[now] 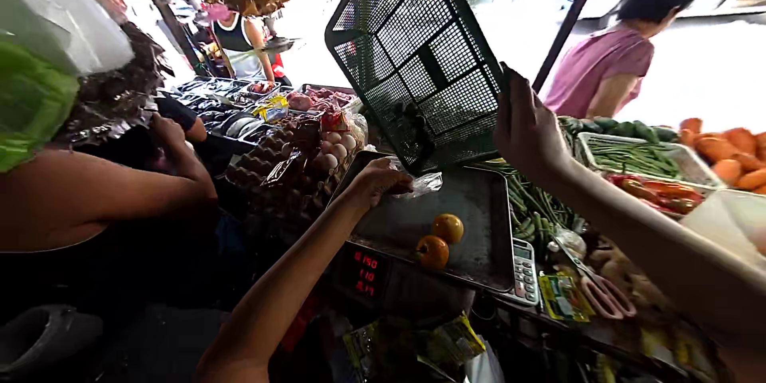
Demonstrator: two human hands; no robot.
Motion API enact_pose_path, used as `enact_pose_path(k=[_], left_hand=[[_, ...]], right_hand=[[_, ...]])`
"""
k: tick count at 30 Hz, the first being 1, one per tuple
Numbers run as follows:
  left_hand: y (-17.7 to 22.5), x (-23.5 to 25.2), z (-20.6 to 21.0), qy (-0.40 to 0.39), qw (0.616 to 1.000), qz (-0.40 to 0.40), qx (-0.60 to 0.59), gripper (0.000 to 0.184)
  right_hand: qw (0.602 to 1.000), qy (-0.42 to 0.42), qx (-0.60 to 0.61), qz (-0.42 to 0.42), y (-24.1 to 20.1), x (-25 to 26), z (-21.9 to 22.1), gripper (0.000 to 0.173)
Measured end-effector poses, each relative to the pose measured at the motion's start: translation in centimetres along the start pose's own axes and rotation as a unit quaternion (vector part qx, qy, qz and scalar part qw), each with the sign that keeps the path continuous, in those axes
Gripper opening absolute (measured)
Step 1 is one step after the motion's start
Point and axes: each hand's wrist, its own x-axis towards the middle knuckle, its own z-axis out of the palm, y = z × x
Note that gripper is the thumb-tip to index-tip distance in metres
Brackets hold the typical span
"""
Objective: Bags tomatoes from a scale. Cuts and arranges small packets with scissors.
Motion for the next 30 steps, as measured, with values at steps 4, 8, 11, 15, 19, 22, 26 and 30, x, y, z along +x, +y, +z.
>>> enact_pose_path(k=[4, 8, 11, 15, 19, 22, 26, 30], left_hand=[[-0.4, 0.2, 0.6, 0.032, 0.997, 0.051, -0.039, 0.077], [0.3, -1.1, 1.4, 0.053, 0.995, 0.078, -0.033, 0.076], [0.6, -1.0, 1.5, 0.055, 0.995, 0.082, -0.025, 0.081], [0.6, -1.1, 1.6, 0.063, 0.994, 0.081, -0.033, 0.095], [0.6, -0.8, 1.4, 0.067, 0.993, 0.09, -0.025, 0.096], [0.1, -0.9, 0.9, 0.072, 0.991, 0.112, 0.021, 0.101], [-1.8, -2.3, -0.2, 0.061, 0.981, 0.154, 0.105, 0.099], [-3.2, -5.1, -0.8, 0.129, 0.939, 0.204, 0.246, 0.067]], right_hand=[[0.998, 0.025, -0.018, -0.045, -0.9, -0.8, -0.3, 0.048], [0.994, 0.064, -0.029, -0.085, -1.5, -1.0, -0.4, 0.046], [0.992, 0.065, -0.044, -0.1, -1.6, -1.2, -0.5, 0.047], [0.988, 0.072, -0.07, -0.12, -1.9, -1.4, -0.5, 0.045], [0.981, 0.075, -0.089, -0.154, -2.4, -1.8, -0.6, 0.045], [0.972, 0.084, -0.115, -0.184, -2.4, -2.0, -0.6, 0.044], [0.969, 0.102, -0.116, -0.192, -1.8, -1.5, -0.5, 0.043], [0.976, 0.066, -0.108, -0.179, -0.4, 0.4, 0.5, 0.047]])
